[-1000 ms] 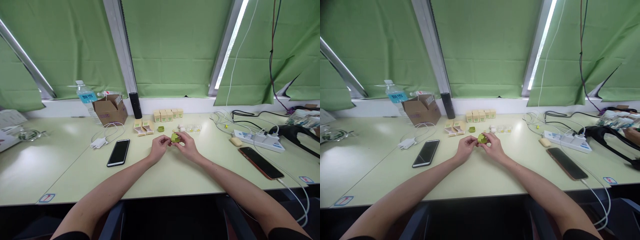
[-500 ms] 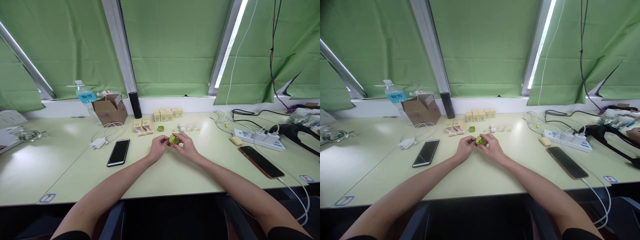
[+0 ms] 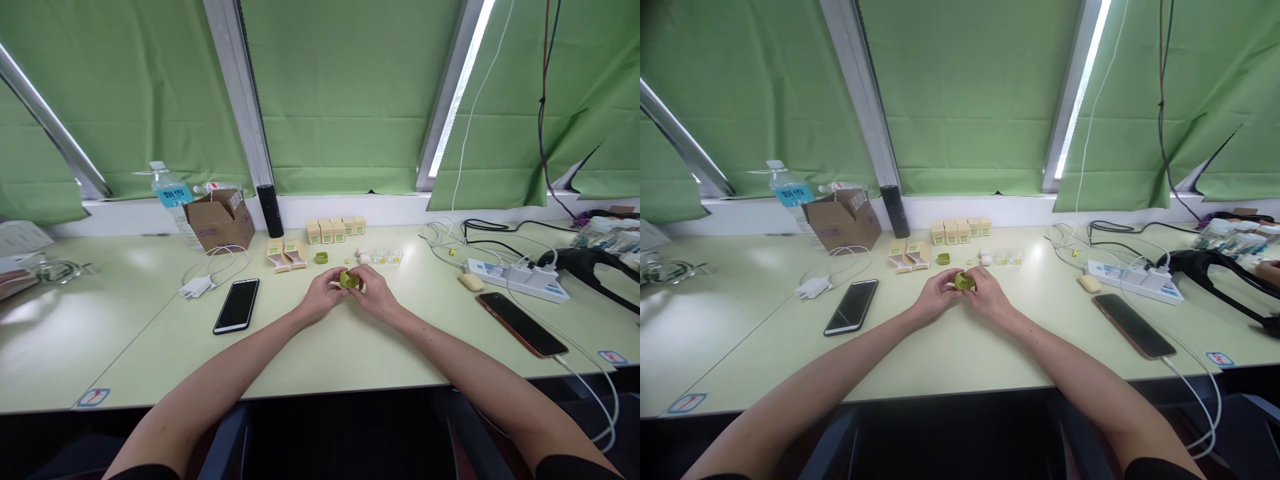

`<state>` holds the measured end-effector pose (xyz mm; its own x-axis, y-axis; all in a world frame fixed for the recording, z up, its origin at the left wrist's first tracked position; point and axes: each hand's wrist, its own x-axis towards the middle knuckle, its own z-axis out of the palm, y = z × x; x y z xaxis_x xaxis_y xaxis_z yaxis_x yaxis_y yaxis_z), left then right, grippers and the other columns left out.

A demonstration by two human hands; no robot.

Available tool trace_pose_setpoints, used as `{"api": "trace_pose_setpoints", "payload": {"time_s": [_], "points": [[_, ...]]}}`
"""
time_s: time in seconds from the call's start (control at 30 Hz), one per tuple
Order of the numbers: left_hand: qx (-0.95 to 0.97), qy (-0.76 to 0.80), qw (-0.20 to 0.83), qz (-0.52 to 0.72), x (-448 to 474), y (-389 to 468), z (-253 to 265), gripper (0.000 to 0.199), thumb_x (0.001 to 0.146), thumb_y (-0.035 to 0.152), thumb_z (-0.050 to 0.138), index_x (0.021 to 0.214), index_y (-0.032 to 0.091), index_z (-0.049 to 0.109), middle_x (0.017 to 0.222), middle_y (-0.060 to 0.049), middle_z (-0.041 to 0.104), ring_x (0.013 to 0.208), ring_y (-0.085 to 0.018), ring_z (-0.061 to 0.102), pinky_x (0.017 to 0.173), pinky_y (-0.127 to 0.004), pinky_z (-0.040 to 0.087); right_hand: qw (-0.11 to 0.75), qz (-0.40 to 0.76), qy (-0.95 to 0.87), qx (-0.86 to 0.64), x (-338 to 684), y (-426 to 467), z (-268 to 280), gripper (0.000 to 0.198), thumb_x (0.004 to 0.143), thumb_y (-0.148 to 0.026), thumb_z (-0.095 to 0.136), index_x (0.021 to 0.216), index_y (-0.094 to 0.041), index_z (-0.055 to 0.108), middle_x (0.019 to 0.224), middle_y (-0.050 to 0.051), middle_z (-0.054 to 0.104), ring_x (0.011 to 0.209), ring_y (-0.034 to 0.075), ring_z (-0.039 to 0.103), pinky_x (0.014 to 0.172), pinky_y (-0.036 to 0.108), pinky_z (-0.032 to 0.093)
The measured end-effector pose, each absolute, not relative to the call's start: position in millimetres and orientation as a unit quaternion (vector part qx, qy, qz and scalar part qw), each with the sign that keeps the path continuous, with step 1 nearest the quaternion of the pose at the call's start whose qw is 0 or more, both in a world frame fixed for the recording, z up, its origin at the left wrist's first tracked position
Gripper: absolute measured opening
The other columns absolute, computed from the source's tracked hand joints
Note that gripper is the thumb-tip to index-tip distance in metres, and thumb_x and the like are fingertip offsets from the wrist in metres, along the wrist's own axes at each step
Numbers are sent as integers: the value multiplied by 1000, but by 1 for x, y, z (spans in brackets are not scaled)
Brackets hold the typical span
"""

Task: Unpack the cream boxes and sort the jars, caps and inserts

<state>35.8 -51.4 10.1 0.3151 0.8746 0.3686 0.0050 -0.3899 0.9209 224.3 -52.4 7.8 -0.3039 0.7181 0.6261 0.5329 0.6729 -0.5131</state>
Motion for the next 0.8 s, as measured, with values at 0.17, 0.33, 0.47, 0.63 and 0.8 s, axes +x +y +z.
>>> {"api": "trace_pose_setpoints", "payload": {"time_s": [0.17,0.33,0.47,0.63,0.8], "points": [[700,355,405,469,33,-45,6,37,76,26,80,111,19,69,105,-7,74,98,-22,69,91,-39,55,443,93,-818,-356,225,-54,9,30,84,-11,62,112,-22,65,113,11,69,89,24,66,80,43,59],[743,446,288,408,27,-46,4,38,79,28,76,116,26,69,117,-5,71,113,-25,64,102,-40,49,431,101,-820,-363,225,-55,9,23,91,-11,56,107,-21,70,111,11,69,92,23,68,83,43,59],[771,482,232,347,29,-52,4,43,78,31,78,120,26,68,121,-6,67,124,-29,56,109,-44,44,396,103,-827,-385,224,-52,3,19,93,-12,57,96,-21,73,106,9,67,92,22,66,83,40,58],[804,480,192,293,33,-57,7,45,79,33,79,122,27,65,125,-6,67,131,-31,46,112,-48,37,350,108,-826,-428,223,-51,0,19,92,-11,58,84,-21,71,104,7,66,93,21,64,80,37,54],[814,479,181,274,34,-58,9,45,79,39,79,119,26,63,126,-6,66,131,-32,44,111,-49,37,321,105,-824,-455,221,-54,1,17,92,-12,59,85,-22,70,107,6,67,94,19,64,75,33,51]]}}
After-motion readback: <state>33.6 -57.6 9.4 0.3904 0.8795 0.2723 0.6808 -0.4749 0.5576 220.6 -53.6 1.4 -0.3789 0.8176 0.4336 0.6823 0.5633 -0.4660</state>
